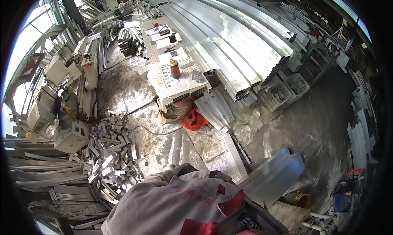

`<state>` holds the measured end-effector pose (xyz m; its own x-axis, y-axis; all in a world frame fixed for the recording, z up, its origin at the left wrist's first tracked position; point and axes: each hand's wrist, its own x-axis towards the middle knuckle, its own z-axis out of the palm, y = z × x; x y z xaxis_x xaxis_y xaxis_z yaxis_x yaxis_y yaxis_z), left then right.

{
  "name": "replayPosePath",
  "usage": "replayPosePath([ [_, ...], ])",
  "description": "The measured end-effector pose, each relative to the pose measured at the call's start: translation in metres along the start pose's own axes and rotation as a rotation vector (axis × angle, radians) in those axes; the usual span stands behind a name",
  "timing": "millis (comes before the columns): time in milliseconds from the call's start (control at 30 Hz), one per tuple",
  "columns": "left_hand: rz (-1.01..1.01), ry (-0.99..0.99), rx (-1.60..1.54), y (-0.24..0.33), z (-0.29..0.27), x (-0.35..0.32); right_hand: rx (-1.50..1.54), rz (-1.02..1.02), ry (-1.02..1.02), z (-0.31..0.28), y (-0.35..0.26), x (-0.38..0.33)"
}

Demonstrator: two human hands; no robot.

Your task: The person picks up cut aluminum profiles from the floor, measures them with a tape measure, and stacks them in a neat pile. The person handles the profiles one at a time, aligning them before placing them on the stack.

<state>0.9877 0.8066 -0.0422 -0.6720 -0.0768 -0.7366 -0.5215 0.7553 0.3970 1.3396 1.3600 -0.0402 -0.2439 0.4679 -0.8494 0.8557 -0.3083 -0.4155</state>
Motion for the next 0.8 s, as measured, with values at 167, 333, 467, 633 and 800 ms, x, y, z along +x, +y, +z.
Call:
replayPosePath([
  [167, 0.501, 0.052, 0.229, 0.040, -0.015, 0.001, -0.039, -0.061, -0.015, 0.065, -0.040, -0.029],
  [333, 0.175, -0.091, -0.258, -0.031, -0.099, 0.013, -0.087, -0.157, -0.031, 0.155, -0.095, -0.066],
  [467, -0.087, 0.026, -0.337, -0.182, -0.177, 0.045, -0.153, -0.258, -0.080, 0.238, -0.147, -0.098],
  [633, -0.322, 0.199, -0.354, -0.354, -0.263, 0.042, -0.310, -0.424, -0.221, 0.337, -0.222, -0.120],
  [800, -0.336, 0.383, -0.797, -0.423, -0.276, 0.032, -0.647, -0.601, -0.506, 0.427, -0.299, -0.102],
])
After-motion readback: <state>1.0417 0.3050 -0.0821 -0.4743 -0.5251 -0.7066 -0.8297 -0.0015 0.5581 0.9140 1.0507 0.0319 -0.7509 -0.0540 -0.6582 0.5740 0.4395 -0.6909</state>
